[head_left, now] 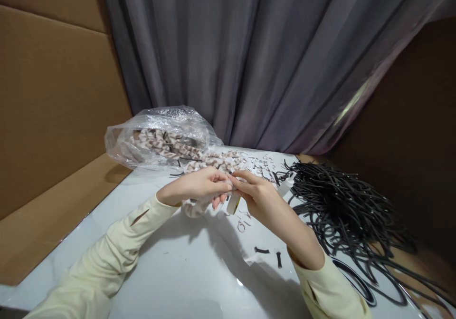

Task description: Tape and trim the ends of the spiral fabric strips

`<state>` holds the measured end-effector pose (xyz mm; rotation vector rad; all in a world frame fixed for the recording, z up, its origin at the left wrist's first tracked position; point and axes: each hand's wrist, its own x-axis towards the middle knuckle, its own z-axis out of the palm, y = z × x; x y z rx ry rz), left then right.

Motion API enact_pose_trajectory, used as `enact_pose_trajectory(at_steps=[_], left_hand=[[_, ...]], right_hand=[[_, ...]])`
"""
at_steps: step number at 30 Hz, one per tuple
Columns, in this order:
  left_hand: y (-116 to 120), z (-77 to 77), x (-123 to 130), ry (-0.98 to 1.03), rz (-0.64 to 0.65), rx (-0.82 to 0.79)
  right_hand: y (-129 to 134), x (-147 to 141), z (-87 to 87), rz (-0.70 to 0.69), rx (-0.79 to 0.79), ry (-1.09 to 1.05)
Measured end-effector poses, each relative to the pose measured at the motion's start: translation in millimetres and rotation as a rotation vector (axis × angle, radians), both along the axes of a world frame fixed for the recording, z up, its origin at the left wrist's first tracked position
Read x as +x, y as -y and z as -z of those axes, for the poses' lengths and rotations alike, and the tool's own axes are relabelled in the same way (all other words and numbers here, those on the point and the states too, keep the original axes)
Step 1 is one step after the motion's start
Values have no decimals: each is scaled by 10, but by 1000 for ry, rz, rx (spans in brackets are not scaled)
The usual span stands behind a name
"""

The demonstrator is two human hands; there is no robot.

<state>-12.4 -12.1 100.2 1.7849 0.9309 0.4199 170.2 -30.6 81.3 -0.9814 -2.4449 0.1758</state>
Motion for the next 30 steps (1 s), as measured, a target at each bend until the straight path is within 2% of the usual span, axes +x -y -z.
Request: enact_pose_trajectory(at_steps=[5,9,13,18,21,27,30], left_hand=[[-22,32,11,25,2,8],[-8,74,31,21,18,45],[34,45,46,-10,3,49],[56,2,32,-34,21,91],[54,16,21,-66,43,80],[54,75,39,-84,-63,91],[68,64,56,-87,-38,105]], right_hand=[[27,-21,4,103,90,174],[25,-31,-27,162,42,257],[4,-22,-44,111,-84,181],[-7,22,-26,20,-153,18],[-1,30,-22,43,-191,0],[2,14,-26,101,-248,5],[1,24,-23,105,-260,-8]])
